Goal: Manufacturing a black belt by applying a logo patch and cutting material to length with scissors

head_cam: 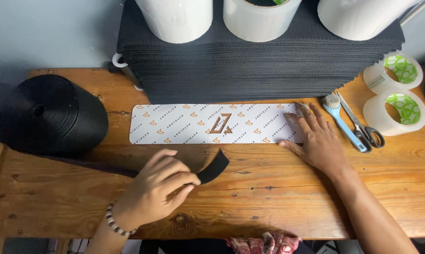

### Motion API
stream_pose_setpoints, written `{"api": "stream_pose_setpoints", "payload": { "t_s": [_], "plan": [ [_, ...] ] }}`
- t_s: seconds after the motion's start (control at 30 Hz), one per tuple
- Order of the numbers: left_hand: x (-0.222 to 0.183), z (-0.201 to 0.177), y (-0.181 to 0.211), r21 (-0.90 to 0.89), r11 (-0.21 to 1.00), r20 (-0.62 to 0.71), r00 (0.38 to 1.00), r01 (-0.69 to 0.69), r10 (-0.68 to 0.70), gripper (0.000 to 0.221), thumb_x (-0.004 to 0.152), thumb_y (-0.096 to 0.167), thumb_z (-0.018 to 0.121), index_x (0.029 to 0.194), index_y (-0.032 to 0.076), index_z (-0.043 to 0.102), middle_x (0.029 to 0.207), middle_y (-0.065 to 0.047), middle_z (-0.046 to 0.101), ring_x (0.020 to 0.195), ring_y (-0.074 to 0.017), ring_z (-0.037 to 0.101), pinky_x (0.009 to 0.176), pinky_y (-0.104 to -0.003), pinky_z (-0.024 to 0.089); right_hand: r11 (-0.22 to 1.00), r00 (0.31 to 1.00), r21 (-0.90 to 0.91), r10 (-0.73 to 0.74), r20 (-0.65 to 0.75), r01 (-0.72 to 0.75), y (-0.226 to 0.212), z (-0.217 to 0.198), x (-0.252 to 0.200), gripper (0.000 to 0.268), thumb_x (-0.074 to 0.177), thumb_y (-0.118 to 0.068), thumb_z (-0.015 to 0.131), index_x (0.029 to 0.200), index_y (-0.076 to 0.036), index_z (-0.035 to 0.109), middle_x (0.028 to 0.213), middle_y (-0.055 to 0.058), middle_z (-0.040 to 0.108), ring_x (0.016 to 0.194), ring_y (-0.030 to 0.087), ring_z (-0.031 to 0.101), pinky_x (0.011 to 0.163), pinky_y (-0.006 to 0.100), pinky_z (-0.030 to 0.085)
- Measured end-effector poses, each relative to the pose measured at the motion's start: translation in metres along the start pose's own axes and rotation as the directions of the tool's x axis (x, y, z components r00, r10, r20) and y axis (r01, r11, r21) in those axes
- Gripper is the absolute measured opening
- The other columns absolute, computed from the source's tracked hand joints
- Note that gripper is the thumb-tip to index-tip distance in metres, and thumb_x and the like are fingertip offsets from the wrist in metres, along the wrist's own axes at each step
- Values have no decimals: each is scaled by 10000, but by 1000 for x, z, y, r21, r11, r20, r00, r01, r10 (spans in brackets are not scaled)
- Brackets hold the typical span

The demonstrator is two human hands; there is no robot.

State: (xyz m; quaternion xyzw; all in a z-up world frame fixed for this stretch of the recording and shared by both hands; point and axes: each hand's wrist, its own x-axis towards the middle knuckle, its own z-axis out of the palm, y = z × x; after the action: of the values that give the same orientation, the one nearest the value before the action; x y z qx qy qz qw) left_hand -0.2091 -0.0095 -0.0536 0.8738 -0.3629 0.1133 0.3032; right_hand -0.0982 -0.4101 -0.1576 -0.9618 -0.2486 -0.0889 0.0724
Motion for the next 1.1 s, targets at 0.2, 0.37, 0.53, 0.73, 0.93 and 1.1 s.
{"api": "stream_pose_setpoints", "payload": {
  "t_s": [0.2,0.37,0.53,0.73,0.93,1.1],
  "plan": [
    [60,39,0,-37,977,-17,978,-208,207,81,965,-37,644,970,42,655,907,-72,604,834,-240,565,930,-415,482,998,997,25,-58,-41,59,1,2,2,723,895,-589,610,1491,-189,521,1639,136,412,1529,390,338,1223,499,315],
    [82,85,-6,-12,984,-38,984,-176,175,135,957,8,656,1078,46,703,862,-96,654,849,-252,678,1044,-542,472,993,987,21,112,114,-115,-8,0,7,694,892,-658,596,1454,-253,550,1569,92,471,1530,370,341,1039,549,477],
    [80,92,-23,206,978,-31,998,-38,46,213,1002,142,636,1202,89,688,847,-58,678,861,-213,703,1143,-578,336,1000,999,-12,11,42,-10,2,20,8,568,934,-568,609,1353,-185,594,1455,82,576,1425,302,500,983,435,478],
    [67,60,-7,283,957,-1,998,-66,69,462,929,-103,531,1300,141,656,1025,-105,575,870,-283,569,1120,-627,361,983,979,56,-181,92,177,14,21,28,505,948,-542,573,1284,-165,586,1659,122,394,1568,351,287,1181,476,322],
    [66,64,-8,212,963,-157,966,-169,204,126,1014,55,685,1125,100,725,826,-17,585,723,-183,565,1070,-576,433,945,959,319,-27,283,-68,5,8,39,743,784,-594,762,1426,-282,553,1328,86,504,1241,338,422,1137,515,331],
    [67,69,-10,199,963,-149,966,-181,212,153,985,17,712,1110,105,697,921,-34,615,777,-206,602,1036,-552,445,916,985,382,-158,64,122,5,-7,36,534,922,-350,704,1395,-133,587,1035,121,569,1038,314,521,1012,445,345]
  ]
}}
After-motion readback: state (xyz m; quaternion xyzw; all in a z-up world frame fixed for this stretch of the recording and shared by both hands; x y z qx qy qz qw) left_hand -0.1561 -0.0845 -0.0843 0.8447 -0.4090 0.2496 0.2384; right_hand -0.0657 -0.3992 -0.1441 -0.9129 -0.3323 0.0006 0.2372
